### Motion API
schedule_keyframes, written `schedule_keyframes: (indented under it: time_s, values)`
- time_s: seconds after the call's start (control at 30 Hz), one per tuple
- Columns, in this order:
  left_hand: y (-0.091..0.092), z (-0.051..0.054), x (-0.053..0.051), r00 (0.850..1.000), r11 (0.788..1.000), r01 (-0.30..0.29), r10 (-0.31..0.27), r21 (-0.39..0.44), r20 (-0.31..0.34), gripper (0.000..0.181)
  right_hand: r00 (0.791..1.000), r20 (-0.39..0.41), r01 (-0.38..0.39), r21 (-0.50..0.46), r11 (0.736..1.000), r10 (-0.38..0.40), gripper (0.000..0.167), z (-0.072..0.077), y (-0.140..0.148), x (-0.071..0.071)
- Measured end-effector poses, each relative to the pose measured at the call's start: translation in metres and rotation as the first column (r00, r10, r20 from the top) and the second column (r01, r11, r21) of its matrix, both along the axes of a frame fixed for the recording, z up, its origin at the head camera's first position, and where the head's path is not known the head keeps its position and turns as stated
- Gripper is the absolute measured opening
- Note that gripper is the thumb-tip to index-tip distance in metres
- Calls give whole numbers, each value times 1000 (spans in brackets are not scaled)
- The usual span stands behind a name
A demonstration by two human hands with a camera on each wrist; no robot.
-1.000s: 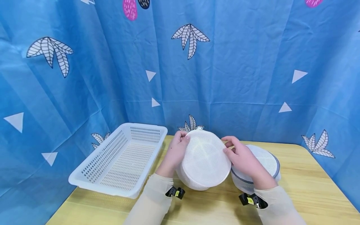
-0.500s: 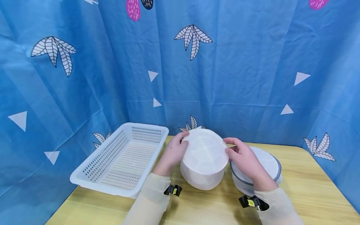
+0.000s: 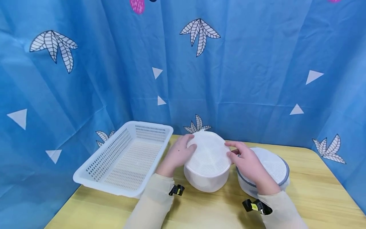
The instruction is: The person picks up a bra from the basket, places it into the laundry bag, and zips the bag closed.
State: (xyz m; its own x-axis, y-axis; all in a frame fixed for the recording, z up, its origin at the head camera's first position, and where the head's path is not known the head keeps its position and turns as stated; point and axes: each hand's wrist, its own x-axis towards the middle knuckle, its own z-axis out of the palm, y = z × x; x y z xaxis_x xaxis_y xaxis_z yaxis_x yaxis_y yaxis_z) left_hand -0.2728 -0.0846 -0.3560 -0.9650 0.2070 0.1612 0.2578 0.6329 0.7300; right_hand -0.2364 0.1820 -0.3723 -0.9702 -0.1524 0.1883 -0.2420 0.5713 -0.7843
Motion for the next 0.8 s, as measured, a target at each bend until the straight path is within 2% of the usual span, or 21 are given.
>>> schedule_keyframes:
  time_s: [0.23, 0.53, 0.63, 0.8]
  values:
    - [4, -9, 0, 1000, 999, 10, -9, -34, 15, 52, 999, -37, -26, 46, 999, 27, 33, -4, 1, 1]
    - [8, -17, 3, 1000, 999, 14, -13, -44, 26, 56, 991, -136, 11, 142, 990, 8, 33, -8, 3, 4]
    - [8, -17, 5, 999, 998, 8, -6, -60, 34, 59, 987, -160, 43, 159, 986, -17, 35, -5, 6, 5]
    - [4, -7, 2, 1000, 995, -2, 0, -96, -22, 61, 978, -203, 77, 183, 980, -39, 37, 6, 11, 3]
